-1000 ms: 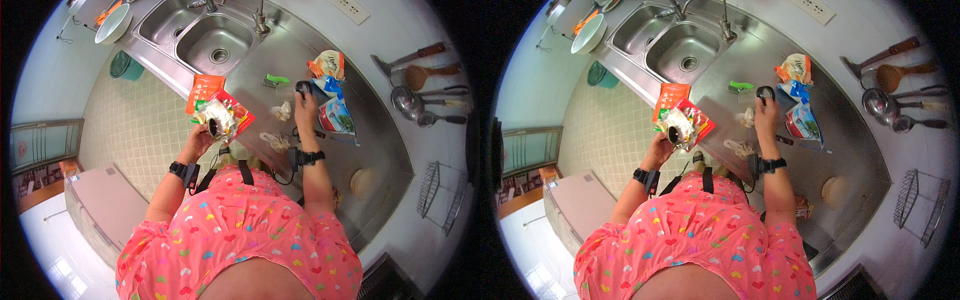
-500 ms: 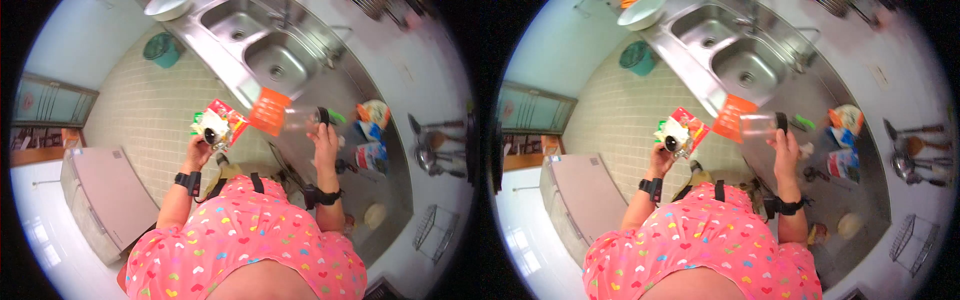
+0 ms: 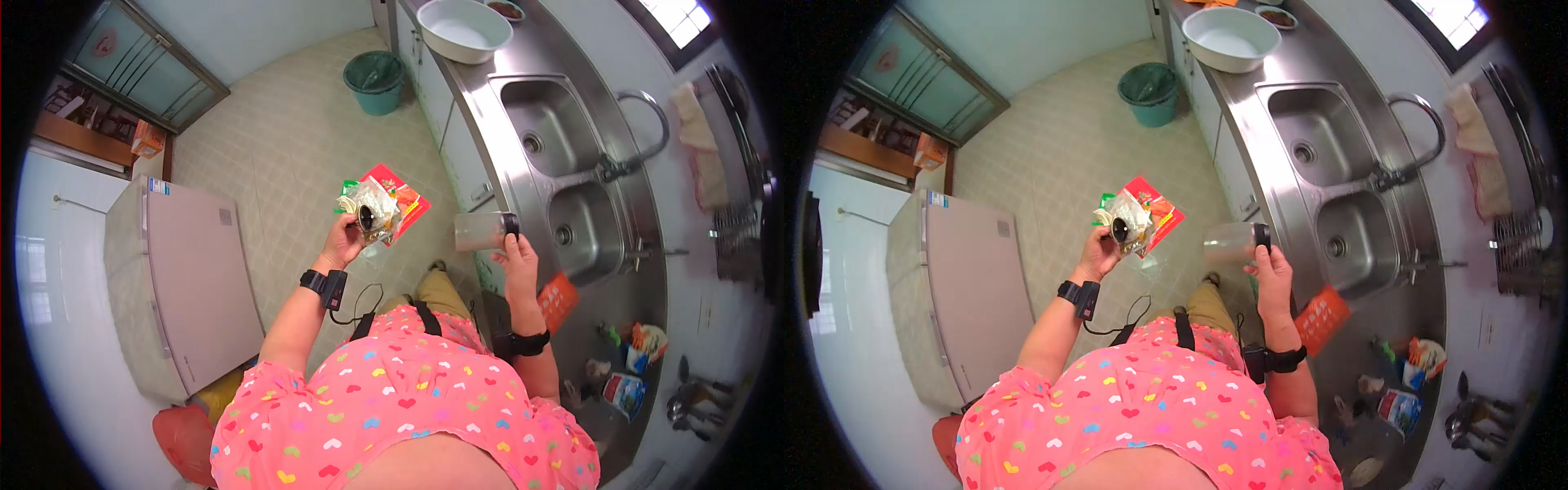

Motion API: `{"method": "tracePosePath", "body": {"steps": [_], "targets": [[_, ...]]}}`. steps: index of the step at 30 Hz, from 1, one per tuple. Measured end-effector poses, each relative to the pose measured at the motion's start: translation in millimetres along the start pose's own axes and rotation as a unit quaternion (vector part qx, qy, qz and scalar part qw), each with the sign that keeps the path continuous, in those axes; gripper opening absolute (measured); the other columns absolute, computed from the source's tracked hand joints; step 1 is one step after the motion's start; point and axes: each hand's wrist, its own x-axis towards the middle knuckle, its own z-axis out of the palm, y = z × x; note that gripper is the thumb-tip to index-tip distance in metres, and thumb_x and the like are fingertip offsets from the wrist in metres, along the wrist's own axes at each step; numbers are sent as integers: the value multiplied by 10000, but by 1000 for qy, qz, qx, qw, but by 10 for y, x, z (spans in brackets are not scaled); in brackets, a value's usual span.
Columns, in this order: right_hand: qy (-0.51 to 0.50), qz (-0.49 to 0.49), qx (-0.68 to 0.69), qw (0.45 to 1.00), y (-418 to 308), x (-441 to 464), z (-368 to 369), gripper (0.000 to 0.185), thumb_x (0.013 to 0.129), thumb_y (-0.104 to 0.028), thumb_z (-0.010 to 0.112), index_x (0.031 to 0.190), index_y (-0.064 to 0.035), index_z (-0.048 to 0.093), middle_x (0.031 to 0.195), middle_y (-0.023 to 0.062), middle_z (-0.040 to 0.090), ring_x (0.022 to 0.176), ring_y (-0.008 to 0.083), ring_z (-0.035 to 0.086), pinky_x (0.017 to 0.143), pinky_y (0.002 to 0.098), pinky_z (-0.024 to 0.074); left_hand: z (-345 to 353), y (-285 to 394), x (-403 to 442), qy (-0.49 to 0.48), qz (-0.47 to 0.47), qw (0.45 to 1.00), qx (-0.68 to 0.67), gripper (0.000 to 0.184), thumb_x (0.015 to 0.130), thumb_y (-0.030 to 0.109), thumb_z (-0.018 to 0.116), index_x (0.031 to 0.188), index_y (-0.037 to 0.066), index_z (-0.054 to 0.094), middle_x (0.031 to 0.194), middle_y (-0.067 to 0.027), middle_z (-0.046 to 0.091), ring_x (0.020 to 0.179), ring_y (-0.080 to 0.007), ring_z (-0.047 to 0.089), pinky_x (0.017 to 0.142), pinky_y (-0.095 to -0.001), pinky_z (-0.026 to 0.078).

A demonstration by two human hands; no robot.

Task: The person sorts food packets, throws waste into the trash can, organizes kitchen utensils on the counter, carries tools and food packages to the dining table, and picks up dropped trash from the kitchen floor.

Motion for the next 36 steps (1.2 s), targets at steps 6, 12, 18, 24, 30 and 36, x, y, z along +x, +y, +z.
{"method": "tracePosePath", "body": {"steps": [6,12,18,24,30,36], "targets": [[-39,39,-29,998,116,1251,858,190,885,-231,543,937,-60,608,871,-4,603,777,61,533,614,232,452,-209,830,969,33,32,999,-8,471,753,191,549,1200,87,443,1154,-66,539,1077,-271,514,936,-514,392],[-60,88,-31,994,241,2718,1853,209,864,-219,571,945,-28,597,873,1,580,773,71,526,623,241,462,-529,1813,1999,75,45,996,-22,414,780,170,521,1176,72,452,1131,-83,538,1048,-259,526,911,-489,424],[-64,91,-68,991,388,4052,2721,245,834,-195,605,945,22,583,863,24,555,739,78,515,624,234,462,-584,2660,3011,114,21,993,-4,319,805,178,508,1101,59,494,1036,-83,571,968,-240,561,885,-449,452],[-10,110,-91,990,567,5156,3431,320,801,-220,641,958,53,591,872,26,556,712,79,516,618,237,447,-885,3372,4129,133,-21,991,25,358,799,182,506,1135,64,471,1072,-94,553,1000,-259,550,872,-486,454],[93,-75,-329,937,1236,6247,3938,319,754,-249,663,937,13,644,935,191,594,941,304,563,810,343,432,-1420,3797,5462,140,-74,985,65,298,786,184,509,1065,80,519,982,-77,591,928,-250,582,822,-491,480],[127,19,-403,906,1756,7010,4286,335,738,-306,658,936,-35,658,896,169,587,857,315,577,763,374,448,-2132,3868,6581,148,-163,970,103,325,787,145,512,1102,69,497,1031,-89,573,955,-246,570,823,-474,487]]}}
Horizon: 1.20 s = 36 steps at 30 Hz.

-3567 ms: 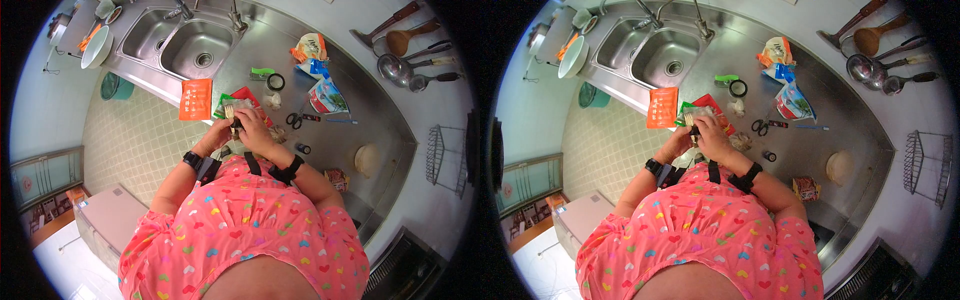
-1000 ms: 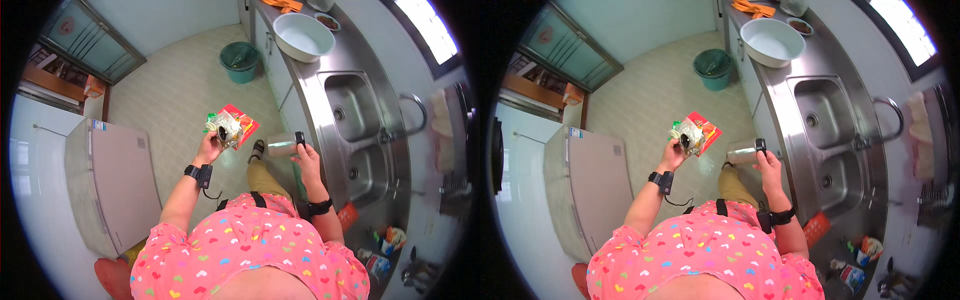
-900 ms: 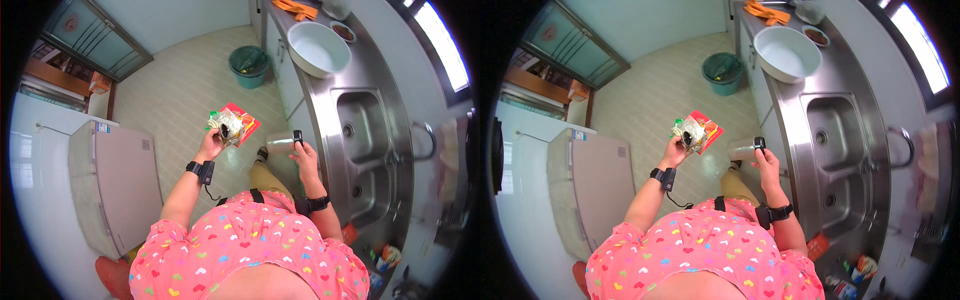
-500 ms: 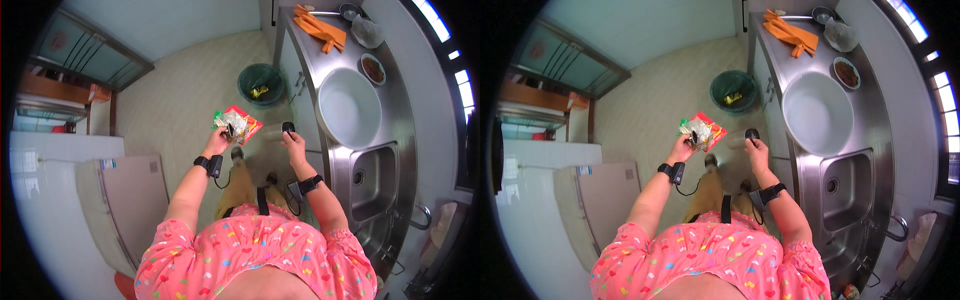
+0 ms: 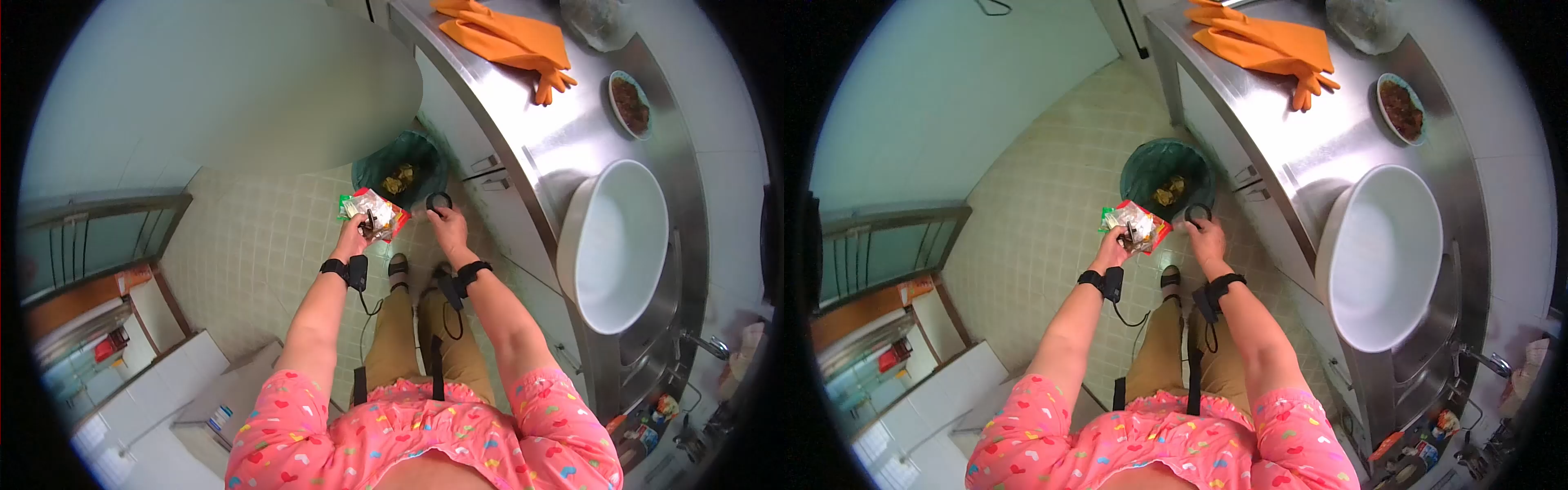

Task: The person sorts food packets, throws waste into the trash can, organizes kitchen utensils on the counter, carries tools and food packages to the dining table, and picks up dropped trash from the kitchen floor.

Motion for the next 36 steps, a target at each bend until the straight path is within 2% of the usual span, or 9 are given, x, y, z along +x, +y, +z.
{"method": "tracePosePath", "body": {"steps": [5,7,15,20,25,27,29,35,36], "targets": [[-40,40,-38,998,85,535,530,343,731,-324,651,929,-45,661,1035,180,574,865,319,582,775,374,453,-140,33,806,22,-24,998,45,298,795,139,505,1079,49,504,1006,-104,573,937,-240,574,777,-474,508],[-66,10,-42,997,140,695,699,286,740,-299,637,930,-89,672,1328,172,391,1064,329,511,872,385,432,-174,24,1069,20,-29,997,67,285,800,141,502,1067,40,509,1006,-109,572,934,-238,575,764,-474,514],[-150,-46,-74,985,580,1092,1465,244,749,-210,616,928,-47,648,1335,173,372,1072,340,499,873,405,433,-290,-67,1616,119,-40,969,212,518,835,177,505,1289,167,255,1127,-116,495,991,-294,534,773,-517,473],[-191,-5,-43,981,552,792,1530,236,770,-223,601,938,-59,624,1235,177,460,1070,356,482,872,410,418,-651,-57,1664,108,-108,965,212,381,871,193,461,1232,122,361,1094,-93,455,1063,-286,493,830,-505,443],[-236,61,7,970,508,311,805,210,778,-219,541,870,-46,618,919,159,611,837,335,584,736,412,465,-258,2,1479,125,-101,949,270,279,872,216,469,1104,72,412,1115,-78,420,1093,-284,484,817,-485,453],[-154,20,69,985,760,-28,632,190,751,-202,521,766,-30,602,722,171,603,688,350,578,643,441,446,-288,15,1455,80,-120,953,268,257,862,227,485,1067,80,433,1097,-68,434,1059,-283,511,801,-474,463],[-215,70,44,973,869,-309,83,237,765,-258,546,853,-53,626,835,147,627,796,315,598,689,406,465,-96,40,1331,47,-121,935,331,288,858,259,503,1078,81,450,1071,-69,480,1052,-271,520,774,-437,479],[-91,180,44,979,1282,-1647,-1103,259,761,-283,563,874,-63,640,873,130,637,818,301,603,707,410,463,334,-52,537,-25,-231,843,486,444,867,288,492,1234,56,400,1229,-94,454,1112,-279,466,848,-441,430],[-68,185,49,979,1273,-1891,-1299,259,761,-283,563,874,-63,640,873,130,637,818,301,603,707,410,463,425,-175,319,-19,-222,830,512,286,858,328,505,1036,106,527,1002,-31,560,971,-218,535,734,-381,459]]}}
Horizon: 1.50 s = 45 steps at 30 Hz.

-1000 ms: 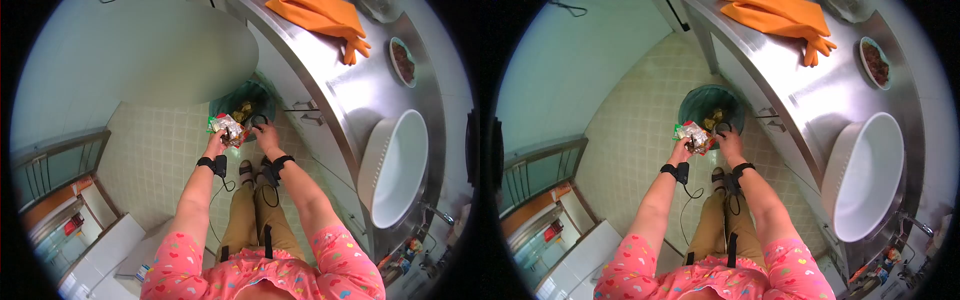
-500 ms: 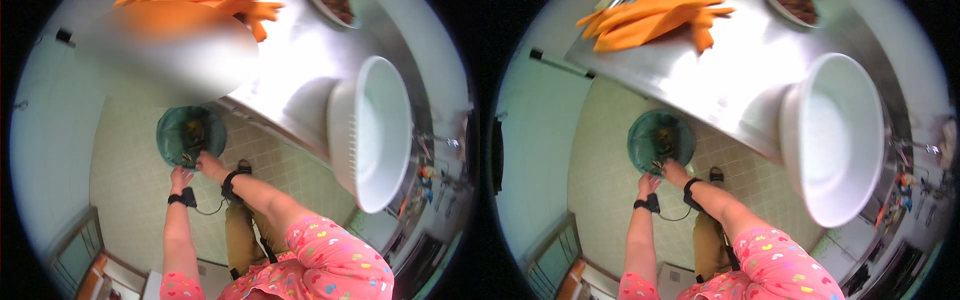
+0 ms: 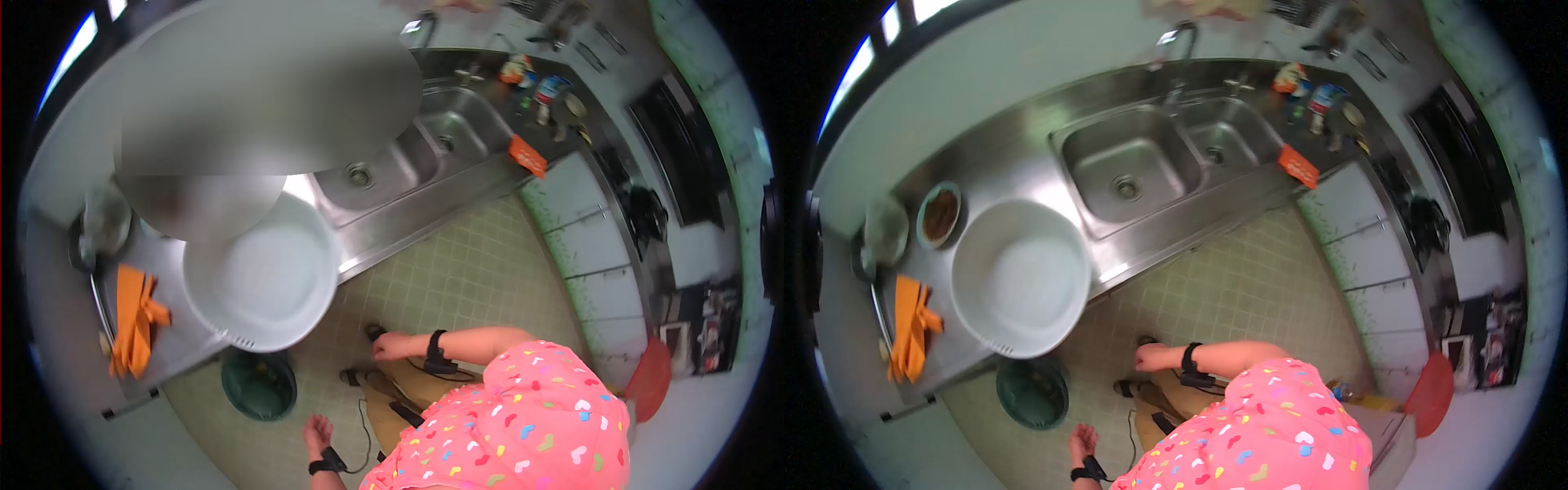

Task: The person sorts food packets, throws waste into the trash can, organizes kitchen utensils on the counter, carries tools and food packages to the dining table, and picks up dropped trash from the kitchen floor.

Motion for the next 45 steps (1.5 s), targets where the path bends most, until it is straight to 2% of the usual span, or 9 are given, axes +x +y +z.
{"method": "tracePosePath", "body": {"steps": [3,8,17,19,23,27,32,40,45], "targets": [[123,53,45,990,281,-923,-542,287,770,-295,568,926,-63,631,907,122,635,858,291,602,747,410,462,821,12,-710,-57,-17,994,96,452,854,282,510,1233,63,395,1160,-91,487,1024,-274,516,804,-435,446],[274,95,118,950,1151,-2053,-921,295,779,-298,576,947,-61,626,916,120,637,882,284,601,768,389,464,2547,80,-1356,-162,41,943,287,422,866,254,518,1221,51,413,1154,-110,518,1022,-242,540,799,-385,468],[287,171,242,911,2942,-3545,-1557,257,779,-268,593,903,-46,636,842,131,645,780,277,619,691,372,482,5595,-512,-2053,-246,103,894,359,399,875,264,535,1197,50,437,1138,-83,537,1015,-208,546,837,-361,456],[397,151,251,870,3269,-3765,-1820,262,787,-270,599,926,-49,627,844,127,646,779,272,622,689,354,486,6274,-675,-2217,-300,108,873,368,402,881,259,523,1205,37,440,1155,-89,530,992,-191,547,799,-327,468],[421,135,323,837,3631,-3987,-2287,277,807,-228,593,979,-12,612,893,138,651,826,234,634,722,325,492,7278,-863,-2344,-325,115,859,379,389,882,248,523,1205,47,438,1133,-76,539,990,-181,545,791,-330,471],[457,123,323,819,3849,-3967,-2776,258,807,-202,595,983,-13,603,899,136,644,824,235,631,712,323,494,8011,-938,-2304,-330,107,873,343,372,876,240,534,1189,65,433,1106,-54,533,967,-175,542,777,-334,476],[612,55,156,773,4251,-3735,-3619,281,793,-226,608,1005,-43,574,914,150,621,835,299,602,700,382,484,8831,-887,-2112,-325,86,891,305,348,858,229,547,1151,81,432,1037,-38,532,937,-168,536,775,-354,477],[583,115,111,797,4864,-3685,-4836,384,755,-250,643,1032,2,558,983,172,586,927,324,560,763,392,467,9530,-758,-1897,-355,29,896,266,318,871,262,530,1121,79,461,1000,-34,550,904,-155,552,783,-331,467],[457,116,69,879,4887,-3377,-4859,431,741,-269,652,1069,-12,540,971,164,593,905,294,577,751,367,474,9680,-768,-1684,-369,5,894,254,335,908,312,469,1112,46,485,1048,-70,570,965,-198,571,840,-323,469]]}}
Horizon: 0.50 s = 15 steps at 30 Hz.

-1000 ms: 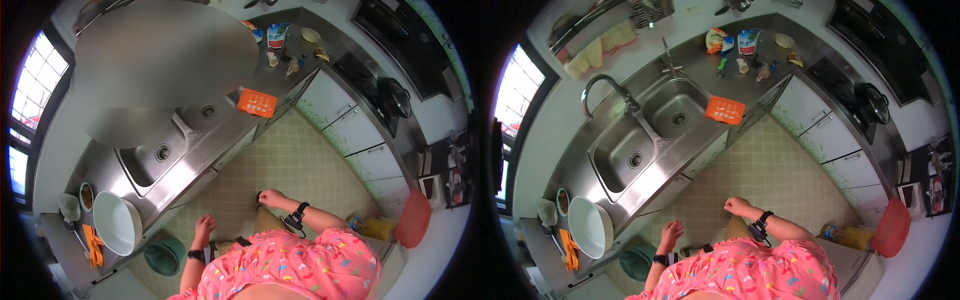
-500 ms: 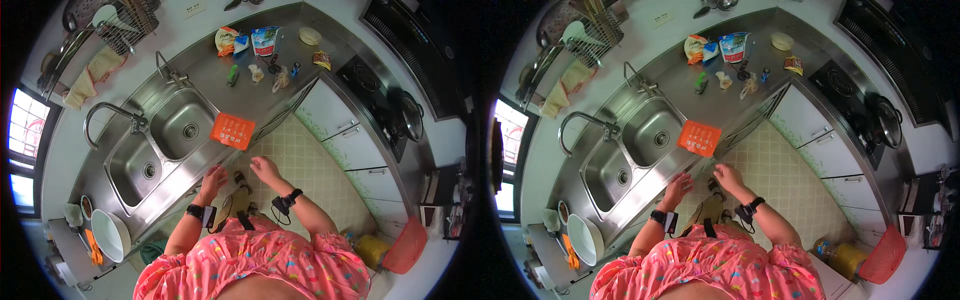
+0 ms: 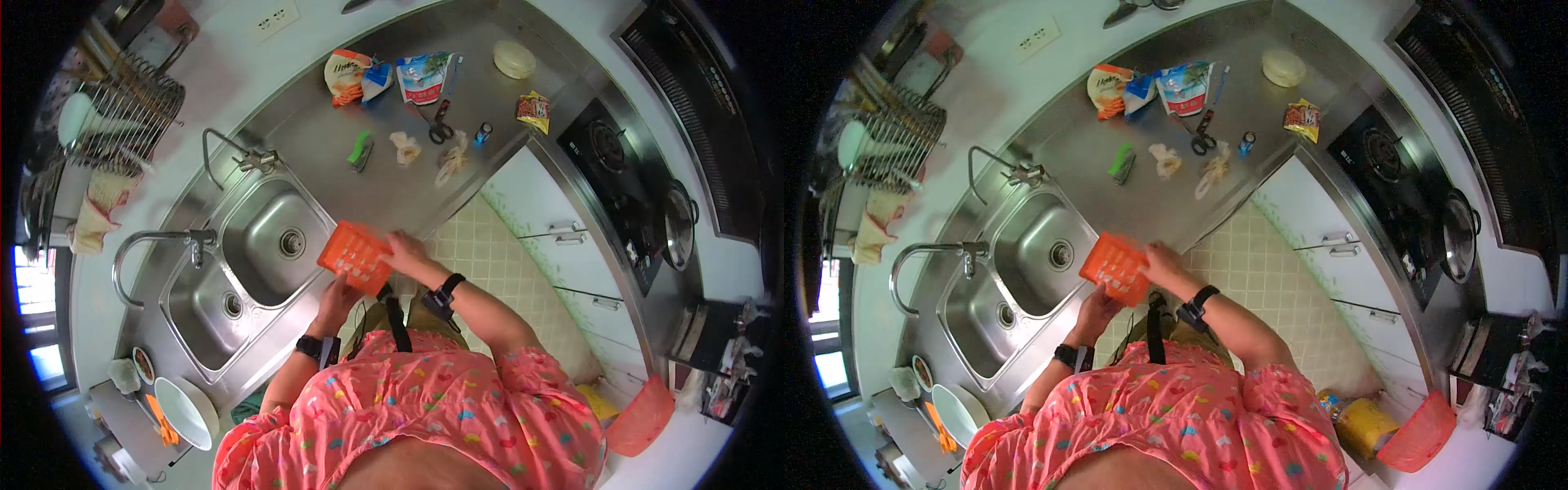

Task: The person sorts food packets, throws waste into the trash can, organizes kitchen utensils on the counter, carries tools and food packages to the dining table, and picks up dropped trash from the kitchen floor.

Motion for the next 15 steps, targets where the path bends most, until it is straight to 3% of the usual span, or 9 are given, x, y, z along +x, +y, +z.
{"method": "tracePosePath", "body": {"steps": [1,3,7,9,11,13,15], "targets": [[-3,0,1,1000,5,42,17,431,741,-269,652,1069,-12,540,971,164,593,905,294,577,751,367,474,305,158,-128,14,16,1000,-22,362,913,311,458,1145,33,464,1075,-77,565,983,-205,570,855,-334,469],[-167,38,183,968,52,84,68,409,745,-270,646,1063,-30,554,900,135,620,823,272,604,709,356,483,495,225,-100,34,29,998,-50,390,918,311,447,1177,20,444,1103,-84,560,1002,-211,569,870,-346,469],[-197,-66,165,964,285,188,-18,357,756,-255,636,1033,-40,569,831,109,633,751,256,614,670,351,486,469,147,73,104,74,992,-21,371,886,216,514,1183,7,438,1114,-96,554,1001,-218,571,846,-344,485],[-59,-88,124,987,370,248,-317,314,767,-221,618,1014,-34,569,862,109,621,763,254,608,674,348,482,550,126,137,166,104,980,-32,337,833,95,573,1142,11,470,1093,-89,559,969,-210,580,821,-339,500],[34,-90,131,987,556,399,-693,302,741,-190,613,992,-36,550,941,153,570,870,341,545,736,433,442,625,102,153,171,129,977,-26,334,830,89,576,1138,11,473,1087,-88,559,963,-209,581,820,-340,502],[153,-121,52,979,824,578,-1058,356,730,-187,640,1038,-48,525,1056,145,533,979,329,507,806,430,423,727,120,172,170,154,973,-17,332,826,84,578,1133,10,475,1082,-87,559,956,-209,582,820,-341,504],[198,-115,-23,973,988,713,-1419,376,727,-188,651,1051,-52,516,1095,136,516,1018,317,487,830,428,415,887,144,212,177,177,968,-27,320,826,80,575,1123,10,478,1069,-81,559,944,-208,585,815,-343,506]]}}
